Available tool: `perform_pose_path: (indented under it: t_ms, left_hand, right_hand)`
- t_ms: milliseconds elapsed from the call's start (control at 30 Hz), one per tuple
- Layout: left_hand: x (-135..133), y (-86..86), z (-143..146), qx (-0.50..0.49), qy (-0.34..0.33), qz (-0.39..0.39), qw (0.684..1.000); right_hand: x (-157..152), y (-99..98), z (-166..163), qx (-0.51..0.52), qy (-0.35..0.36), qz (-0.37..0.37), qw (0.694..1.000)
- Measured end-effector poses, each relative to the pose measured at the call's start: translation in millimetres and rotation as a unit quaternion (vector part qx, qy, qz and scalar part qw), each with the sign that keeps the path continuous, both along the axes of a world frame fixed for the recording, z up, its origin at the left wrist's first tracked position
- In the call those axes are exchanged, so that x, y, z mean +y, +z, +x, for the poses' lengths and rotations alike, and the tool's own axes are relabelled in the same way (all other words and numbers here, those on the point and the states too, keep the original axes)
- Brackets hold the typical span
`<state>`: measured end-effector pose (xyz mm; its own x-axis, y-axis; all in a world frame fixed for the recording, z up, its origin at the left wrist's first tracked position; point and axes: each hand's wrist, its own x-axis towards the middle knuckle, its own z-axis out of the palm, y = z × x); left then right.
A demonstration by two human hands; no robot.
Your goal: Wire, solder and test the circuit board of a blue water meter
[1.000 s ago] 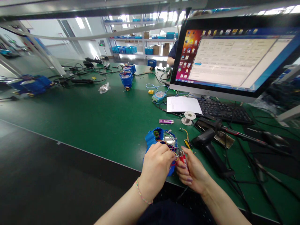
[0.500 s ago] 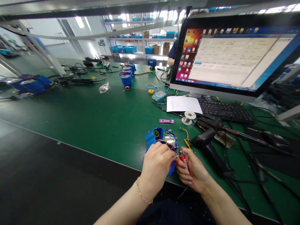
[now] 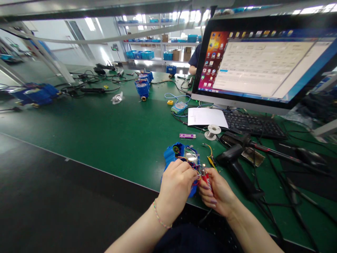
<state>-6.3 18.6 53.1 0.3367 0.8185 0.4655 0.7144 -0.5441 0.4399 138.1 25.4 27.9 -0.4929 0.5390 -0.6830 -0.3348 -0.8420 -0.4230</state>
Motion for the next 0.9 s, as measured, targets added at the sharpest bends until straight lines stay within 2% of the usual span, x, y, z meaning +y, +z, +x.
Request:
perform_pose_path:
  t_ms: [300,900]
  left_hand:
    - [-1,0.4,0,0.002,0.007,0.015,1.000]
    - [0,-0.6,0,0.005,0.011,0.004,1.000]
  right_hand:
    - [-12,-4.3,8,0.001,0.050,0.005,0.999]
    - [-14,-3.1,6,-0.005,0.045,0.017,0.999]
